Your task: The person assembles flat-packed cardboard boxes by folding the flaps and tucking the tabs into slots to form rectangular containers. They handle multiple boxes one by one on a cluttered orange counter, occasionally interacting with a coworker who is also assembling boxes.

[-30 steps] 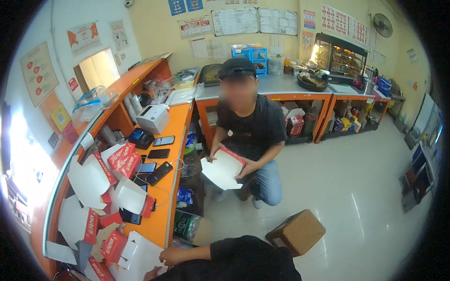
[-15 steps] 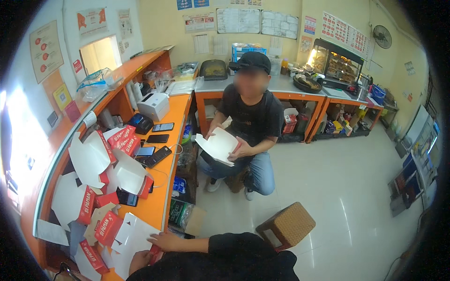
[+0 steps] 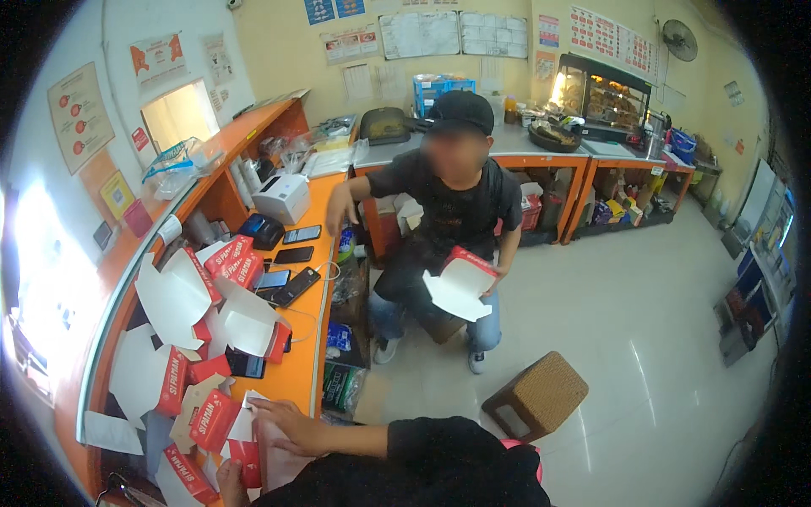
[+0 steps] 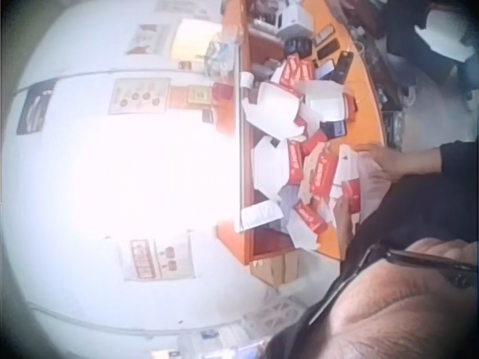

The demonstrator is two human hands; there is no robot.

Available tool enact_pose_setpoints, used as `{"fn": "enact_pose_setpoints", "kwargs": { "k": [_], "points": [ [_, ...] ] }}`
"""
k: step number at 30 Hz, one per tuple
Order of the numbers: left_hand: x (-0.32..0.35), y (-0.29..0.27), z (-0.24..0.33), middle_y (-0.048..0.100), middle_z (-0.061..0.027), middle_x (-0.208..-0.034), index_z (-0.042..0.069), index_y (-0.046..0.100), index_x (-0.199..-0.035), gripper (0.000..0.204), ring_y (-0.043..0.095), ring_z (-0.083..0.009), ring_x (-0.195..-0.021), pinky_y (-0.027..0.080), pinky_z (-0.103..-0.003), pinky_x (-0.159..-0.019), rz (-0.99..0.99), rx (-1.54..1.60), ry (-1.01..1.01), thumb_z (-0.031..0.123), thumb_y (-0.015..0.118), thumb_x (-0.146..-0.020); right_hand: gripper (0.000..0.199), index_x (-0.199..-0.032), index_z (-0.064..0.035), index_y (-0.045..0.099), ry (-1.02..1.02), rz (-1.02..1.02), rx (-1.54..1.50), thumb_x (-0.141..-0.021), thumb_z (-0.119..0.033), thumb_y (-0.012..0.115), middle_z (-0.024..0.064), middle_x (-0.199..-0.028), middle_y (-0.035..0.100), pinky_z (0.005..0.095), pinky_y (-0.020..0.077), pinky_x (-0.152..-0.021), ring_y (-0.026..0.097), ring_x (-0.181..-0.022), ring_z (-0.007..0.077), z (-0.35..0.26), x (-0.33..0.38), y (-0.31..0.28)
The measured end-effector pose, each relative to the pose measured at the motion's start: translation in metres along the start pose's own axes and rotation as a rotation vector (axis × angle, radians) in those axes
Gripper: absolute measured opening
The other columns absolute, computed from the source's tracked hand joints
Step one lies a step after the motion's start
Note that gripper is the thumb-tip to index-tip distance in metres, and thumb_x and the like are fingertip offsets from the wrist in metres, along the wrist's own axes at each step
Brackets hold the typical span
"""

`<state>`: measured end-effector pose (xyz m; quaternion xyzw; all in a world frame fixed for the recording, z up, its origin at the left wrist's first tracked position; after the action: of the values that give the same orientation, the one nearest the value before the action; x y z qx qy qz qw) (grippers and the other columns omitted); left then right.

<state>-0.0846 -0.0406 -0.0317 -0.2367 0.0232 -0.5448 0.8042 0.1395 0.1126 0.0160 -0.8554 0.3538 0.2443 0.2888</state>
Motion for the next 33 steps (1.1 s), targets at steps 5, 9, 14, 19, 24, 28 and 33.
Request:
{"fn": "enact_pose_setpoints", "kwargs": {
  "k": [5, 9, 14, 19, 24, 28, 33],
  "points": [
    [0.024, 0.031, 0.051, 0.063, -0.0079, -0.078, -0.002, 0.063, -0.091, 0.03, 0.054, -0.0152, -0.07, 0.044, -0.031, -0.065, -0.011, 0.061, 0.1, 0.026, 0.053, -0.094, 0.013, -0.096, -0.0098, 0.064, 0.02, -0.142, -0.098, -0.084, -0.015, 0.063, 0.0076, -0.114, 0.055, 0.0442, 0.031, -0.101, 0.049, -0.111, 0.026, 0.008, -0.019, 0.015],
    [0.035, 0.047, 0.078, 0.063, -0.007, -0.082, -0.003, 0.062, -0.096, 0.034, 0.055, -0.0155, -0.073, 0.044, -0.03, -0.066, 0.015, -0.187, 0.598, 0.03, 0.055, -0.094, 0.003, -0.084, -0.0125, 0.064, -0.049, -0.071, -0.093, -0.081, -0.013, 0.064, 0.0025, -0.089, 0.051, 0.0407, 0.0366, -0.087, 0.052, -0.09, 0.0225, -0.016, -0.024, 0.024],
    [0.031, 0.059, 0.079, 0.063, -0.007, -0.084, -0.003, 0.061, -0.098, 0.033, 0.055, -0.0157, -0.075, 0.044, -0.031, -0.067, -0.123, -0.03, 0.252, 0.03, 0.055, -0.094, 0.004, -0.076, -0.0143, 0.065, -0.289, -0.146, -0.068, -0.073, -0.013, 0.067, 0.0041, -0.085, 0.047, 0.0393, 0.0384, -0.074, 0.049, -0.087, 0.0247, -0.031, -0.03, 0.029],
    [0.026, 0.068, 0.086, 0.063, -0.007, -0.086, -0.003, 0.061, -0.1, 0.034, 0.056, -0.016, -0.076, 0.044, -0.031, -0.068, -0.212, 0.0, 0.171, 0.03, 0.056, -0.094, 0.007, -0.072, -0.0144, 0.066, -0.32, -0.367, -0.066, -0.068, -0.017, 0.071, 0.0049, -0.092, 0.049, 0.0401, 0.0398, -0.074, 0.05, -0.092, 0.0259, -0.028, -0.02, 0.044],
    [0.031, 0.068, 0.084, 0.063, -0.0071, -0.088, -0.003, 0.06, -0.103, 0.034, 0.056, -0.0162, -0.077, 0.045, -0.032, -0.069, -0.315, 0.062, 0.03, 0.029, 0.056, -0.094, 0.028, -0.103, -0.0172, 0.068, -0.387, -0.2, 0.005, -0.075, -0.019, 0.07, 0.0145, -0.122, 0.048, 0.0432, 0.0369, -0.096, 0.046, -0.115, 0.035, -0.041, -0.008, 0.023],
    [0.031, 0.071, 0.107, 0.063, -0.0071, -0.09, -0.003, 0.06, -0.105, 0.034, 0.056, -0.0164, -0.078, 0.045, -0.032, -0.07, -0.543, 0.116, -0.124, 0.029, 0.056, -0.094, 0.059, -0.13, -0.007, 0.049, 0.715, 0.354, -0.025, -0.077, -0.027, 0.069, 0.0199, -0.135, 0.039, 0.0461, 0.0359, -0.101, 0.042, -0.121, 0.0381, 0.047, -0.004, -0.01],
    [0.04, 0.104, 0.155, 0.062, -0.0049, -0.096, -0.003, 0.058, -0.11, 0.032, 0.058, -0.0146, -0.083, 0.047, -0.029, -0.075, -0.82, 0.277, -0.005, 0.025, 0.055, -0.095, 0.063, -0.131, -0.0018, 0.043, 1.115, 0.316, -1.122, -0.075, -0.019, 0.067, 0.0136, -0.114, 0.055, 0.0361, 0.0451, -0.091, 0.056, -0.102, 0.0254, 0.091, 0.0, -0.04]
  ]
}}
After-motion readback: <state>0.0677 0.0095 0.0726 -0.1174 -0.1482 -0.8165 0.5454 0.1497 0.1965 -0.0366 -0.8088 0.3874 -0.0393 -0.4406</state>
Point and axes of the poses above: each hand's wrist, its own x-axis away from the middle knuckle, its own y-axis out of the palm, z = x × y, the point moved 5 cm from there along -x, towards the middle knuckle
